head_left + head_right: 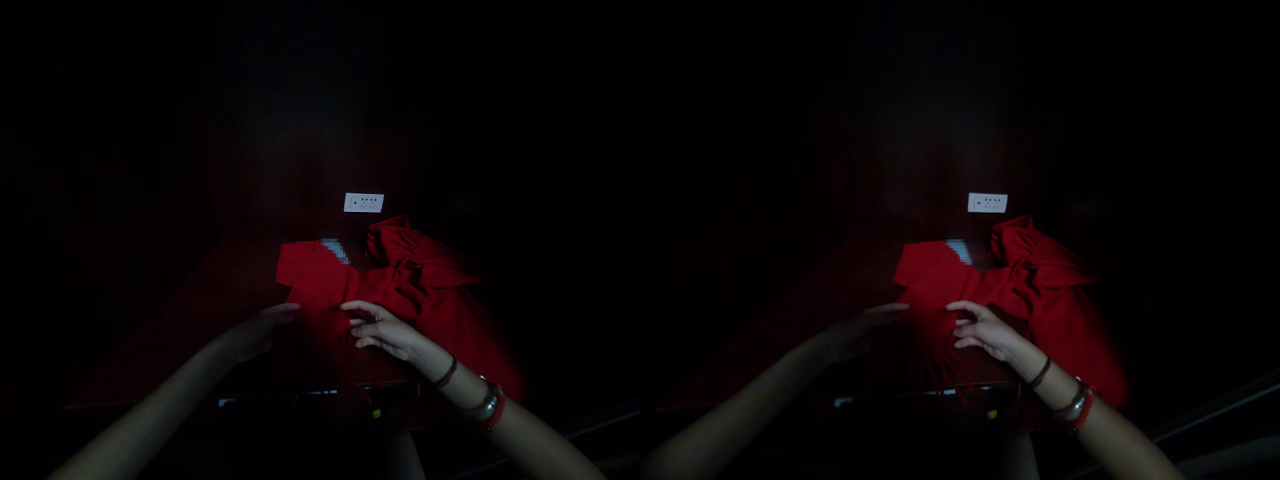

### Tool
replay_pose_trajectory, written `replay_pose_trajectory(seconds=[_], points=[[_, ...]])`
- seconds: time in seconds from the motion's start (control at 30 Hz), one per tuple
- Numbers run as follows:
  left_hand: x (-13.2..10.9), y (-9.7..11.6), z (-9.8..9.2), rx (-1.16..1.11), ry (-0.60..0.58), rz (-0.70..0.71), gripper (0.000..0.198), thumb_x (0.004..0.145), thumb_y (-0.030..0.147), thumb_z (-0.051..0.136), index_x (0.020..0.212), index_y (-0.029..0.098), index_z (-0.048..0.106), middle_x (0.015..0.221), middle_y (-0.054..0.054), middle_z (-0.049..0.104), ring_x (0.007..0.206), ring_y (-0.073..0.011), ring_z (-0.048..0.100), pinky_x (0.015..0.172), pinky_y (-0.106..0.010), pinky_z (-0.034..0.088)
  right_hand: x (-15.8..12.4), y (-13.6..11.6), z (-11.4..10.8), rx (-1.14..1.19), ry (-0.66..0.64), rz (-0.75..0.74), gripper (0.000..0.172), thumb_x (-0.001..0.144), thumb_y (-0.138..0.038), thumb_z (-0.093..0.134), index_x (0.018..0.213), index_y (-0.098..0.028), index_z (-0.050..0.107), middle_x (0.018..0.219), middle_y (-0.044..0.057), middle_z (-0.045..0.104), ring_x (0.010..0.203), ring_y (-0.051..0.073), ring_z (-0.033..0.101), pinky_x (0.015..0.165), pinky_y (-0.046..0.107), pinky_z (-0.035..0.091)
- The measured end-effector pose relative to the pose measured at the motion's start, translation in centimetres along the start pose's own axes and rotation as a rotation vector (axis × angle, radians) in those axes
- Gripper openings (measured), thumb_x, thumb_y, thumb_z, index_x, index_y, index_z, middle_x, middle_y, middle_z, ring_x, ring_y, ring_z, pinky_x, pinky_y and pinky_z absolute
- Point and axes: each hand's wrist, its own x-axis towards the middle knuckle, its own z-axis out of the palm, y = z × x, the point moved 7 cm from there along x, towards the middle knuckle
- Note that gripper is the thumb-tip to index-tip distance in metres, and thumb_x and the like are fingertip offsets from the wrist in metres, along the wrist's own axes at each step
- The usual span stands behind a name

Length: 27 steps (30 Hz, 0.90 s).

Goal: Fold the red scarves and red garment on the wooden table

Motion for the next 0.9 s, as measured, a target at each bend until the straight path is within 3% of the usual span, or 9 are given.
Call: replay_pose_trajectory(seconds=[0.07, 0.17, 0.27, 0.47, 0.57, 0.67, 0.73, 0.8, 0.9], points=[[-0.3, -0.9, -0.8, 0.343, 0.056, -0.002, 0.051, 0.069, 0.039, 0.059, 0.115, 0.021, 0.049, 0.116, -0.01, 0.055, 0.105, -0.0264, 0.049, 0.087, -0.038, 0.039, 0.1, 1.2, -0.2, -0.282, -0.049, 0.015, 0.037, 0.064, -0.017, 0.06, 0.101, -0.018, 0.056, 0.089, 0.004, 0.054, 0.078, 0.013, 0.056, 0.061, 0.026, 0.052], [-0.2, -0.2, -2.4, 0.847, 0.259, 0.074, 0.055, 0.069, 0.045, 0.056, 0.117, 0.02, 0.05, 0.114, -0.013, 0.054, 0.109, -0.0328, 0.044, 0.092, -0.046, 0.03, 1.0, 1.0, -0.4, -0.865, -0.023, -0.174, 0.023, 0.071, -0.018, 0.054, 0.092, -0.015, 0.061, 0.096, 0.008, 0.056, 0.088, 0.018, 0.055, 0.079, 0.034, 0.047], [1.1, 0.9, -2.7, 1.093, 0.349, 0.167, 0.052, 0.078, 0.041, 0.045, 0.123, 0.016, 0.045, 0.119, -0.018, 0.049, 0.111, -0.0335, 0.042, 0.094, -0.047, 0.027, 2.0, 0.2, 0.5, -1.192, 0.047, -0.376, 0.031, 0.08, -0.026, 0.047, 0.107, -0.015, 0.057, 0.112, 0.012, 0.052, 0.108, 0.02, 0.046, 0.094, 0.035, 0.036], [3.9, -2.7, -0.7, 1.413, 0.163, 0.159, 0.059, 0.08, 0.049, 0.038, 0.132, 0.024, 0.03, 0.142, -0.007, 0.017, 0.129, -0.0339, 0.006, 0.097, -0.058, 0.007, 3.2, 2.7, 1.3, -1.44, -0.086, -0.37, 0.054, 0.084, -0.043, 0.038, 0.128, -0.011, 0.039, 0.134, 0.019, 0.033, 0.124, 0.028, 0.028, 0.101, 0.047, 0.023], [3.2, -3.7, 0.7, 1.442, 0.209, 0.176, 0.066, 0.079, 0.058, 0.031, 0.134, 0.022, 0.027, 0.142, -0.01, 0.017, 0.129, -0.0348, 0.004, 0.097, -0.059, 0.003, 2.8, 3.1, -0.1, -1.488, -0.191, -0.314, 0.055, 0.084, -0.043, 0.038, 0.131, -0.013, 0.034, 0.136, 0.017, 0.029, 0.126, 0.027, 0.023, 0.102, 0.048, 0.018], [3.5, -2.6, 1.7, 1.475, 0.238, 0.219, 0.062, 0.079, 0.058, 0.032, 0.131, 0.023, 0.034, 0.138, -0.012, 0.028, 0.128, -0.0334, 0.012, 0.098, -0.058, 0.005, 2.5, 1.6, -0.8, -1.423, -0.334, -0.34, 0.05, 0.083, -0.043, 0.042, 0.125, -0.017, 0.042, 0.133, 0.012, 0.036, 0.123, 0.022, 0.032, 0.101, 0.04, 0.026], [4.7, -0.4, 0.9, 1.483, 0.358, 0.263, 0.055, 0.084, 0.05, 0.029, 0.13, 0.023, 0.035, 0.136, -0.013, 0.031, 0.128, -0.0293, 0.017, 0.1, -0.052, 0.011, 2.8, -0.6, -0.8, -1.344, -0.309, -0.431, 0.04, 0.085, -0.04, 0.039, 0.115, -0.018, 0.052, 0.124, 0.01, 0.047, 0.115, 0.018, 0.041, 0.098, 0.034, 0.032], [6.5, 1.8, -1.0, 1.462, 0.522, 0.293, 0.052, 0.086, 0.044, 0.027, 0.132, 0.02, 0.031, 0.139, -0.013, 0.026, 0.129, -0.0268, 0.015, 0.1, -0.047, 0.015, 3.5, -2.6, -0.7, -1.294, -0.151, -0.52, 0.038, 0.087, -0.037, 0.034, 0.11, -0.016, 0.056, 0.115, 0.01, 0.053, 0.109, 0.016, 0.046, 0.095, 0.032, 0.035], [10.4, 2.2, -4.1, 1.381, 0.498, 0.191, 0.06, 0.082, 0.053, 0.029, 0.135, 0.025, 0.022, 0.143, -0.01, 0.012, 0.129, -0.0324, 0.008, 0.098, -0.05, 0.017, 4.3, -2.7, 0.5, -1.331, -0.052, -0.564, 0.042, 0.086, -0.038, 0.036, 0.118, -0.013, 0.05, 0.118, 0.013, 0.05, 0.113, 0.019, 0.042, 0.097, 0.035, 0.032]])
